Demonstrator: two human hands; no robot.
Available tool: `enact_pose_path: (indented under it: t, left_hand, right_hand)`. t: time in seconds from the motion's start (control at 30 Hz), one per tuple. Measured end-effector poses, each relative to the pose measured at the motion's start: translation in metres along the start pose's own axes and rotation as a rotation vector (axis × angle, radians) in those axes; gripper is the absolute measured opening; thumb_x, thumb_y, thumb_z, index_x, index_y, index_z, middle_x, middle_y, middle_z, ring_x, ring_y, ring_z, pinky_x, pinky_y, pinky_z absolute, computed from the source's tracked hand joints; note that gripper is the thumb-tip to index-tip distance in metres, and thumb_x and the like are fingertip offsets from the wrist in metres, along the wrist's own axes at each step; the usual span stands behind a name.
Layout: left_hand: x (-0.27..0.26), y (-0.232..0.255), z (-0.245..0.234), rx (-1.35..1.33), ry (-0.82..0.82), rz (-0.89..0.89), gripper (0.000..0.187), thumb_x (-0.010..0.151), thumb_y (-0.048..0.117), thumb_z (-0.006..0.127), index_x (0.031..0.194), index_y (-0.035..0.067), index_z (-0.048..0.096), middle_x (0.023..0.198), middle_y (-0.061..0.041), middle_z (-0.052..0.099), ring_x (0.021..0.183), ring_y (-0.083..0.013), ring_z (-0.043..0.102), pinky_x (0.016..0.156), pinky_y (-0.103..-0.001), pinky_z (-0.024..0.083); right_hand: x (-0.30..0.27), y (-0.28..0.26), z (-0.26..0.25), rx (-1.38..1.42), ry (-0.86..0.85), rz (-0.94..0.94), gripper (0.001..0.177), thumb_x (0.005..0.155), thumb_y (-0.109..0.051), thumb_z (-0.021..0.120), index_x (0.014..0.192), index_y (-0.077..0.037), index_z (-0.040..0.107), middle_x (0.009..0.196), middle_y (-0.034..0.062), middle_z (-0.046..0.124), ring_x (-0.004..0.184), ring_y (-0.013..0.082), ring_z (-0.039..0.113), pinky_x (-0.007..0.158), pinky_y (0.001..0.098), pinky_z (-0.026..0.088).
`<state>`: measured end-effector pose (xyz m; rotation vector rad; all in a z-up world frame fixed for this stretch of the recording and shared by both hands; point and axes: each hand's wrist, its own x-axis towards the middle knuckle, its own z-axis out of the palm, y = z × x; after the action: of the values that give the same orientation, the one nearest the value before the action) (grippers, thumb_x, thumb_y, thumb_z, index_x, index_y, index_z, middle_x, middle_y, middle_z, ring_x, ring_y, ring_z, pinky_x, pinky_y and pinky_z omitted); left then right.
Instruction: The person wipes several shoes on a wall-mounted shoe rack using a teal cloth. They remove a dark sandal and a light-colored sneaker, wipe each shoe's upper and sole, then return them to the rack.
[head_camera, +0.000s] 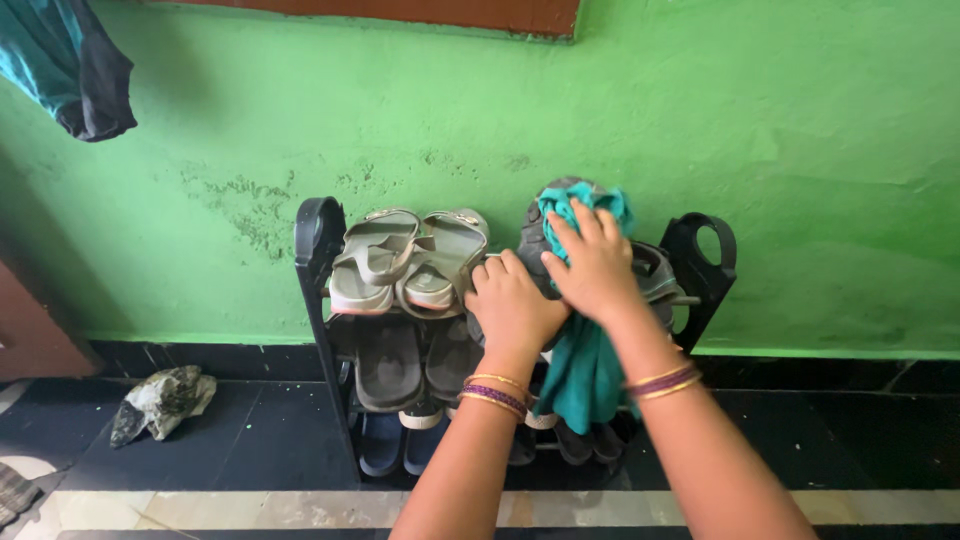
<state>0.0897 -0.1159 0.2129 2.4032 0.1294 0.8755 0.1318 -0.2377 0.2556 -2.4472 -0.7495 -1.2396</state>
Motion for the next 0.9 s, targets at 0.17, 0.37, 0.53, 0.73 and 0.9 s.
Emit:
enact_pose_path:
  t: [0.17,0.37,0.53,0.73,0.9]
  left_hand:
    - [0.003,-0.010,0.015,0.093,0.116,0.049,0.059,0.084,0.039,0.076,0.127,0.005,0.055,0.118,-0.011,0.059,0.113,-0.0332,0.056,0.080,-0.058,0.048]
    - [0.004,-0.003,-0.010,-0.043,-0.070,-0.064,0.088,0.063,0.046,0.083,0.132,0.001,0.050,0.122,-0.015,0.057,0.118,-0.0371,0.052,0.088,-0.056,0.048]
    - [0.023,-0.014,-0.028,-0.840,-0.212,-0.155,0.073,0.082,0.053,0.075,0.126,-0.004,0.062,0.116,-0.017,0.070,0.109,-0.0331,0.065,0.093,-0.042,0.052]
    - [0.047,-0.036,-0.002,-1.344,-0.546,-0.457,0.058,0.097,0.049,0.060,0.117,-0.005,0.069,0.106,-0.016,0.072,0.091,-0.0248,0.065,0.083,-0.040,0.053]
    - [0.047,-0.048,0.006,-0.383,-0.077,-0.103,0.050,0.103,0.046,0.056,0.115,0.001,0.072,0.108,-0.025,0.076,0.105,-0.0388,0.070,0.091,-0.046,0.053]
  right_hand:
    - [-0.033,-0.018,0.008,0.009,-0.076,-0.017,0.051,0.082,-0.006,0.068,0.133,-0.011,0.066,0.139,0.0186,0.058,0.123,0.0417,0.053,0.106,0.0500,0.045]
    - [-0.022,-0.008,-0.045,0.596,-0.245,0.192,0.041,0.081,0.004,0.063,0.119,-0.008,0.074,0.116,0.0092,0.075,0.106,0.0234,0.070,0.094,0.0352,0.054]
    - [-0.023,0.002,-0.078,0.873,0.273,0.530,0.038,0.089,0.003,0.064,0.126,-0.008,0.069,0.116,0.0027,0.070,0.099,0.0119,0.064,0.088,0.0274,0.053]
    - [-0.031,-0.015,-0.051,0.761,0.071,0.522,0.042,0.084,0.003,0.066,0.124,-0.010,0.070,0.118,0.0053,0.071,0.102,0.0186,0.067,0.088,0.0310,0.054]
    - [-0.048,-0.045,-0.009,0.429,0.105,0.123,0.046,0.086,0.002,0.062,0.132,-0.006,0.063,0.124,0.0202,0.061,0.116,0.0402,0.058,0.099,0.0435,0.048]
